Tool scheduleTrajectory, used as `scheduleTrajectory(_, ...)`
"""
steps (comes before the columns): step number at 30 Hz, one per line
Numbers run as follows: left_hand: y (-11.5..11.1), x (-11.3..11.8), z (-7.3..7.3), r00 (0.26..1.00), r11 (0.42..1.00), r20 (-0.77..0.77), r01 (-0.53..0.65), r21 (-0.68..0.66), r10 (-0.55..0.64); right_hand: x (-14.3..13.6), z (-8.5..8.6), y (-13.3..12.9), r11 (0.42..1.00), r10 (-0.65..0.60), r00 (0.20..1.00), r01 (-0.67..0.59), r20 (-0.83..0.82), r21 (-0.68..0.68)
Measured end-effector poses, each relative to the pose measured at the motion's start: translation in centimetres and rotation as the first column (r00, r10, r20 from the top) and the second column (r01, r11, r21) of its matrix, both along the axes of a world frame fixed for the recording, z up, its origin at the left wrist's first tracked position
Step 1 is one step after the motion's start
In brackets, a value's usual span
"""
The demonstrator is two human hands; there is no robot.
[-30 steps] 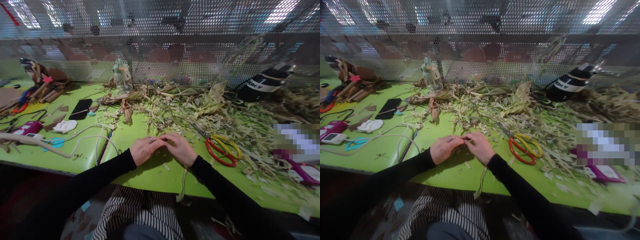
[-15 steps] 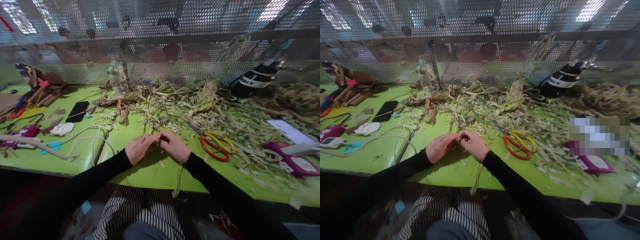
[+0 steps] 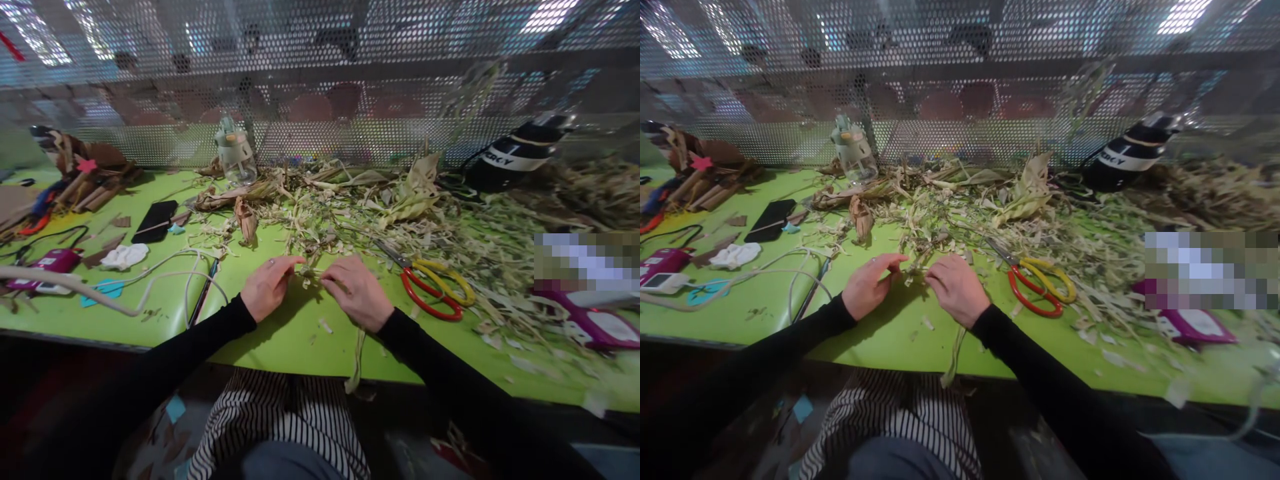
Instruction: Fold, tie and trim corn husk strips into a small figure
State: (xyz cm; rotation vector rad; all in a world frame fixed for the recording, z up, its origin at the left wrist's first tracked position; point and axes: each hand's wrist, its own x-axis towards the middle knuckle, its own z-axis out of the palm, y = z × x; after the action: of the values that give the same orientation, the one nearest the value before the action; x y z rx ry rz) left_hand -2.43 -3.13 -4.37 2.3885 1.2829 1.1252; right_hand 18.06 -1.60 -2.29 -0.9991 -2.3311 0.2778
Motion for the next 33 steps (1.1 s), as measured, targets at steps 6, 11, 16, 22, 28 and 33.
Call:
scheduleTrajectory(6, 0.1, -0.6, 0.2, 0.999, 0.995, 0.039, 0.028, -0.098, -0.025, -0.2, 0.5, -0.5, 0.999, 0.033, 0.992, -0.033, -0.12, 0.002)
scheduleTrajectory(11, -0.3, -0.5, 0.9, 0.991, 0.994, -0.126, 0.041, -0.1, -0.054, -0.5, 1.3, -0.3, 0.974, 0.225, 0.968, -0.222, -0.107, 0.041)
scheduleTrajectory(16, -1.1, -0.7, 2.4, 0.923, 0.997, -0.383, -0.009, -0.074, -0.02, -0.1, 2.5, -0.8, 0.929, 0.322, 0.929, -0.347, 0.181, 0.132)
scheduleTrajectory(22, -1.2, -0.5, 3.8, 0.993, 0.868, 0.055, 0.121, -0.481, -0.108, -0.4, 3.4, -0.9, 0.917, 0.377, 0.926, -0.375, -0.011, -0.137)
scheduleTrajectory(28, -1.4, -0.2, 4.3, 0.871, 0.58, 0.491, 0.397, -0.712, 0.006, -0.2, 2.4, -0.2, 0.824, 0.235, 0.92, -0.359, -0.312, -0.438)
scheduleTrajectory(33, -1.2, 0.6, 4.2, 0.689, 0.558, 0.704, 0.521, -0.646, 0.171, -0.5, 2.2, -0.1, 0.793, 0.034, 0.867, -0.326, -0.497, -0.515)
